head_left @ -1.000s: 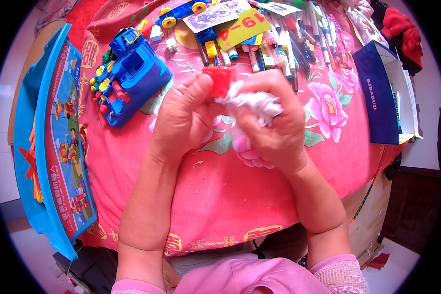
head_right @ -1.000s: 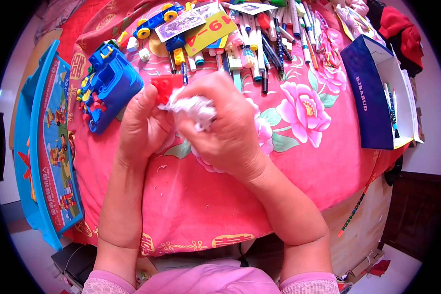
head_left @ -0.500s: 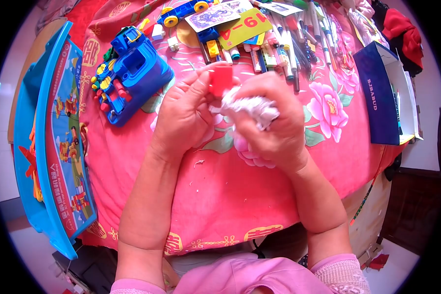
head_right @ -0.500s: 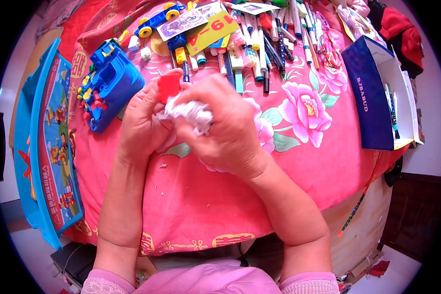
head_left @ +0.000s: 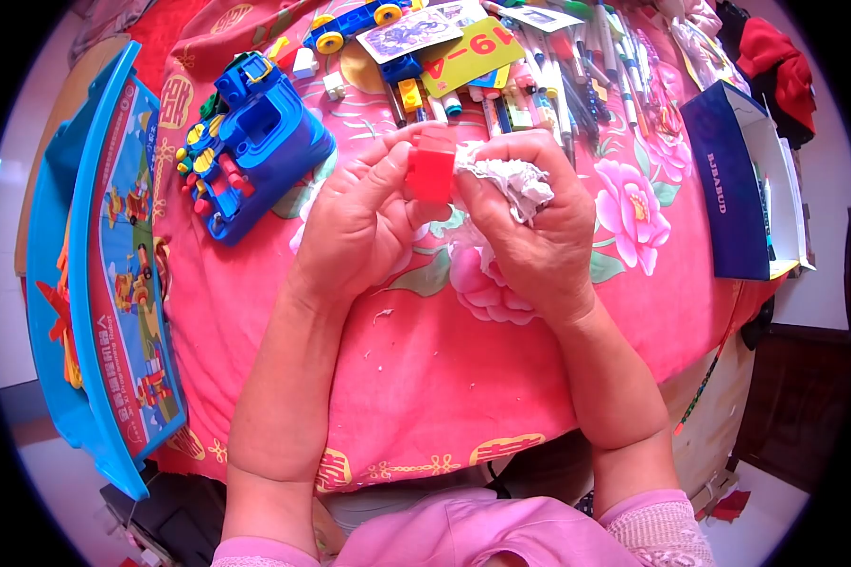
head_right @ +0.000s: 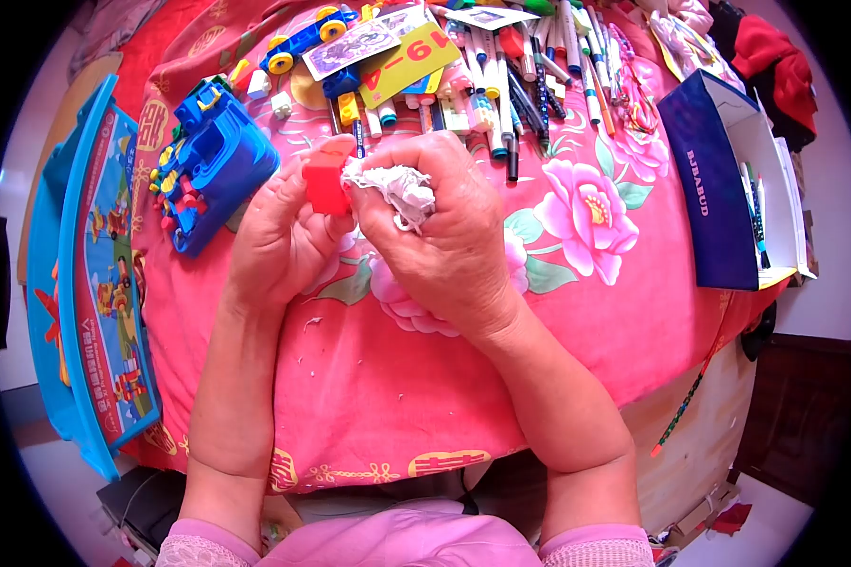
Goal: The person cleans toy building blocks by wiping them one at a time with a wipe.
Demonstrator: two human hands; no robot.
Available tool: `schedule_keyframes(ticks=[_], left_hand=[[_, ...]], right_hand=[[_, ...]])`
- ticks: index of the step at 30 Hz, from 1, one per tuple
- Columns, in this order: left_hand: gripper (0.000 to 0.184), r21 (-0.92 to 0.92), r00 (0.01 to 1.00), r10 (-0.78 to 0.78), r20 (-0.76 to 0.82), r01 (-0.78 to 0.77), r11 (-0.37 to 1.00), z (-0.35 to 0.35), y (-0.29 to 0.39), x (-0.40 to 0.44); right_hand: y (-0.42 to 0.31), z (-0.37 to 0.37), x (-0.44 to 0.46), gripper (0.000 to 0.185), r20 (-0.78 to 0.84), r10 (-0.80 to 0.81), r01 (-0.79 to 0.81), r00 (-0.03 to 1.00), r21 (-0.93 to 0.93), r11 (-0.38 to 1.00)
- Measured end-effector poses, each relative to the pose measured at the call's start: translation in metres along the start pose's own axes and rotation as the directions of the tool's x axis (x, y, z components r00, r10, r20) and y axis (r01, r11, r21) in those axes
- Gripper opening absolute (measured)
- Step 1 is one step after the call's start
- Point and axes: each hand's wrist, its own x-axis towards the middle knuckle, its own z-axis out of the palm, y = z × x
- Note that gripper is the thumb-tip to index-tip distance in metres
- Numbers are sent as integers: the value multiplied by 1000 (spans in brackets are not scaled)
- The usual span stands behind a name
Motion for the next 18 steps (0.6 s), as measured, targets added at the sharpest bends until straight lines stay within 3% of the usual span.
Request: schedule_keyframes(ticks=[2,5,8,11,12,15,16,18], left_hand=[[35,-90,997,19,77,-12,996,-9,1,2],[34,106,1000,17,-24,-14,994,-1,2,1],[35,39,999,4,34,-5,999,5,2,1],[37,321,997,64,-35,-49,946,11,-2,-1],[38,256,1000,19,6,-20,966,7,0,-1],[39,123,993,-73,92,61,990,-5,5,0],[39,119,992,-85,88,74,990,-6,5,0],[38,113,993,-95,76,86,990,-6,5,0]], right_hand=[[-1,1,-1,20,-12,-18,18,1000,6,1000],[1,1,-1,20,-9,0,0,1000,4,1000],[2,1,-1,20,-22,-3,3,1000,-34,999],[4,0,0,18,-15,-49,48,999,-61,997],[4,-1,1,18,-8,-67,67,998,-66,996],[-10,-4,5,15,-89,124,-107,988,174,979],[-7,-8,8,15,-114,51,-43,992,75,996],[-12,-7,7,15,-104,80,-63,991,157,986]])
